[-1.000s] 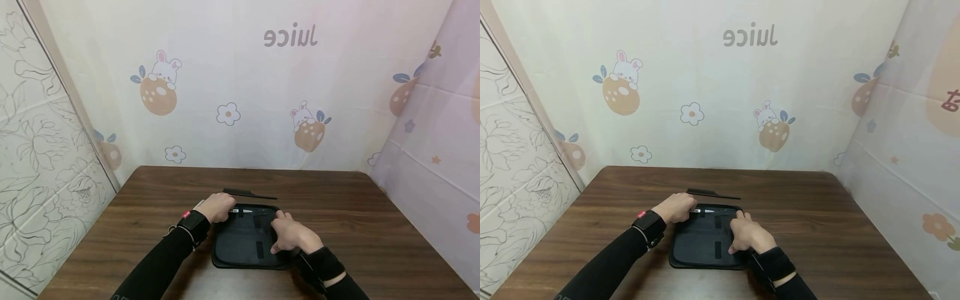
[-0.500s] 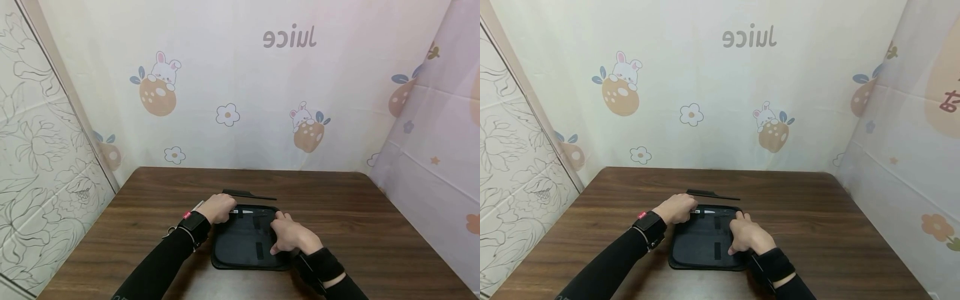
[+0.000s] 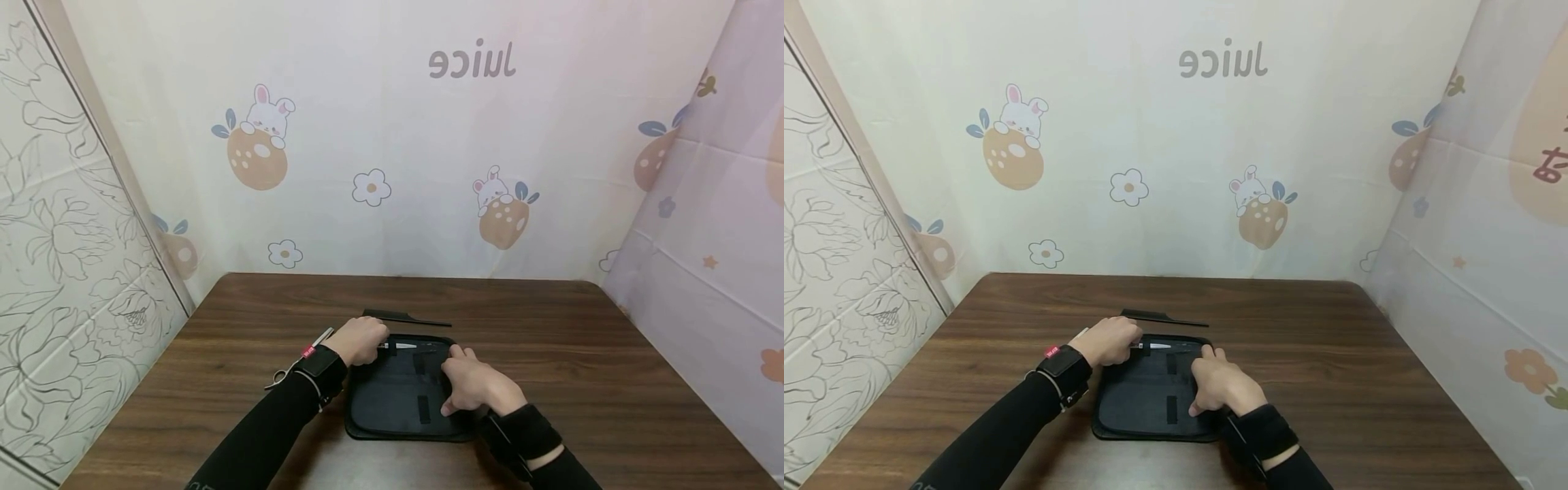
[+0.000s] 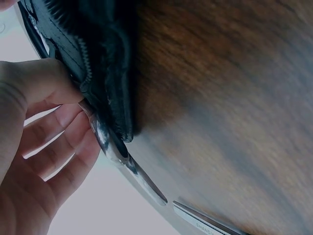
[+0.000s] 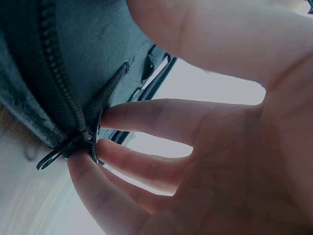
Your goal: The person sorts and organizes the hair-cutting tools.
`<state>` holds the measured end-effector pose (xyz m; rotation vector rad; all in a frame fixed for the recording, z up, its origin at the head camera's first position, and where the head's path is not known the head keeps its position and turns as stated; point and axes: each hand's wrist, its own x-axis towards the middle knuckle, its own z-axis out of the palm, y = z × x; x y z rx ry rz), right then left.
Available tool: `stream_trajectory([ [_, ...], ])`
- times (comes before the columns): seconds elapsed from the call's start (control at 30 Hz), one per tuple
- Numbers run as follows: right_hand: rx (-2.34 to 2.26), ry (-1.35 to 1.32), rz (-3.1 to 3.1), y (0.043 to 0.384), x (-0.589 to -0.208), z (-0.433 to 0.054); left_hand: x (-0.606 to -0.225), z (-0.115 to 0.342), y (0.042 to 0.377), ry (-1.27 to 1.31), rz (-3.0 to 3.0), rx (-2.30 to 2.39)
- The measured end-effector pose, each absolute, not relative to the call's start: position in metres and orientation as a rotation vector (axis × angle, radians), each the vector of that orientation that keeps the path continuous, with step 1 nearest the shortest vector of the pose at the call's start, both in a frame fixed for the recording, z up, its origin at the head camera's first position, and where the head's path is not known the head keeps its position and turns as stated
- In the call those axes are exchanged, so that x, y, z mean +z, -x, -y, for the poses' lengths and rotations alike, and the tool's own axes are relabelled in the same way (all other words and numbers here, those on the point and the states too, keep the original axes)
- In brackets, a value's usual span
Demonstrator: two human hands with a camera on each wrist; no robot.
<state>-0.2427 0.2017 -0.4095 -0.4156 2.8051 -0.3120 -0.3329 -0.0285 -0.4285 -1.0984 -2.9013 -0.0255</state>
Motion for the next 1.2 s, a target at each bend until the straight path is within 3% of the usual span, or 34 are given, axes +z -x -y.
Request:
stream_trajectory([
  [1.2,-0.318,0.410,-2.803,0.2431,-0.4111,-0.2017,-0.4296,0.0282,0.3317,1.113,2.879,-0.103],
])
